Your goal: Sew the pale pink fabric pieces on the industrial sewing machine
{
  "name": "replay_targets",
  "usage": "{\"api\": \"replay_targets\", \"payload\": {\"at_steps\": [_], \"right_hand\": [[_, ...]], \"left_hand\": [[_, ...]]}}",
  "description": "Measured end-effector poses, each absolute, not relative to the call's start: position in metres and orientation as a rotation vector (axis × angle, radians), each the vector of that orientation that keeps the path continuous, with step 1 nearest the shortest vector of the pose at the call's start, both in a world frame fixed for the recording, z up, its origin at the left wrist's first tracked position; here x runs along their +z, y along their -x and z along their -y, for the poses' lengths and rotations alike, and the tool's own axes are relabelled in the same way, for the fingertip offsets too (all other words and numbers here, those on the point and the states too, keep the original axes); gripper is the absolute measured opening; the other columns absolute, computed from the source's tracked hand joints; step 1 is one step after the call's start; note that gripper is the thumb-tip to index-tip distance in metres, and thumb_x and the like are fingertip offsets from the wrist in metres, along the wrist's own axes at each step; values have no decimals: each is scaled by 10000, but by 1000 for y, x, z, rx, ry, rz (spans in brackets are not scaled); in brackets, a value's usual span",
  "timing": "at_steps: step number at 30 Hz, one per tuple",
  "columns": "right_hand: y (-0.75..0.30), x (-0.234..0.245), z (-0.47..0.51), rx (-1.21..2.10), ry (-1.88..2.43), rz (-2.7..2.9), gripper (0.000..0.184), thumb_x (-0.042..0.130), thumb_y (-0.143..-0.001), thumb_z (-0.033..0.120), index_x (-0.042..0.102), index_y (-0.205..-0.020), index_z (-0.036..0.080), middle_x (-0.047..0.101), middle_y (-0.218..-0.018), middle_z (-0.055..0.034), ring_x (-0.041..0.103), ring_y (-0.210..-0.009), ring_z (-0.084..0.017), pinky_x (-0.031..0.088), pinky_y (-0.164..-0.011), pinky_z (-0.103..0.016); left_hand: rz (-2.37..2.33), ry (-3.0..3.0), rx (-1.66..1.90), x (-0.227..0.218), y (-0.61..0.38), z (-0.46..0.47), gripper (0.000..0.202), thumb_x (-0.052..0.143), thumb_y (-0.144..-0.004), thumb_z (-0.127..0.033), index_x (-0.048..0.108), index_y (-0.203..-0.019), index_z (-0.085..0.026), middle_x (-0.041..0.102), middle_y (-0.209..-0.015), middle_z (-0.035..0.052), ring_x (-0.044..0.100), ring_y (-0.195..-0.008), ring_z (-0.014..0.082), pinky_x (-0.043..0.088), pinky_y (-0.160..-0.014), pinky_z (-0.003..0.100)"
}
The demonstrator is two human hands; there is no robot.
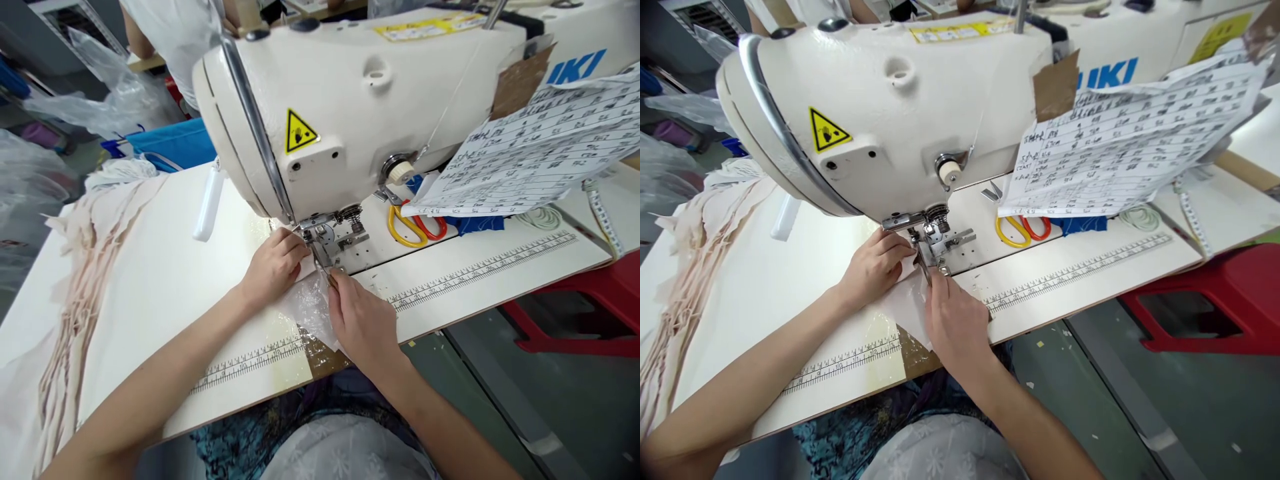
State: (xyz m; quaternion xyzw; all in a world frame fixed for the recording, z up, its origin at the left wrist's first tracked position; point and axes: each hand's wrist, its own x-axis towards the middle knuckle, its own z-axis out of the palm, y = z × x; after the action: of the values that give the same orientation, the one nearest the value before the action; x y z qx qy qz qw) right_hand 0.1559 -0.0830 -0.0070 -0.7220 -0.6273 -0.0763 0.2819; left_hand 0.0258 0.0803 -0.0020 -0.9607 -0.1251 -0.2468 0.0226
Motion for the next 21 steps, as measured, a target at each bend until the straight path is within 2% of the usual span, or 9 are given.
{"api": "replay_targets", "payload": {"at_steps": [3,5,8,12,16,21], "right_hand": [[-154,-3,115,-93,1851,1657,236,394,-1011,173,584,-1137,112,779,-884,-95,755,-706,-193,483,-512,-259],[-153,-3,140,77,1815,1645,176,404,-1001,172,564,-1073,154,744,-756,-33,710,-560,-155,468,-455,-239],[-155,-5,168,232,1791,1656,165,394,-996,156,545,-1056,183,726,-766,-30,711,-578,-144,493,-449,-202],[-159,-10,178,251,1727,1687,225,385,-1001,131,542,-1148,197,715,-850,-52,731,-698,-157,559,-554,-210],[-160,-11,178,274,1682,1709,250,399,-1007,136,543,-1200,203,690,-849,-52,709,-699,-163,565,-570,-229],[-159,-11,180,333,1643,1701,294,407,-991,108,536,-1239,202,657,-828,-36,675,-689,-157,553,-582,-227]], "left_hand": [[367,3038,-671,4,-22,-77,290,444,-897,-39,699,-1006,-125,671,-1006,110,577,-941,237,597,-776,378],[374,3069,-593,6,-20,-73,305,431,-918,-67,695,-1062,-118,655,-1045,122,570,-957,241,599,-797,392],[424,3064,-485,8,-20,-63,313,432,-915,-106,682,-1103,-104,634,-1092,139,557,-983,263,590,-832,437],[559,2997,-503,6,-26,-44,278,446,-931,-150,674,-1061,-60,631,-1119,170,553,-1019,287,581,-837,439],[622,2952,-565,1,-28,-31,322,444,-952,-158,640,-1156,-5,632,-1201,201,562,-1111,301,565,-899,431],[579,2960,-620,-5,-20,-27,365,442,-953,-159,622,-1243,-31,637,-1284,179,567,-1217,298,543,-955,432]]}}
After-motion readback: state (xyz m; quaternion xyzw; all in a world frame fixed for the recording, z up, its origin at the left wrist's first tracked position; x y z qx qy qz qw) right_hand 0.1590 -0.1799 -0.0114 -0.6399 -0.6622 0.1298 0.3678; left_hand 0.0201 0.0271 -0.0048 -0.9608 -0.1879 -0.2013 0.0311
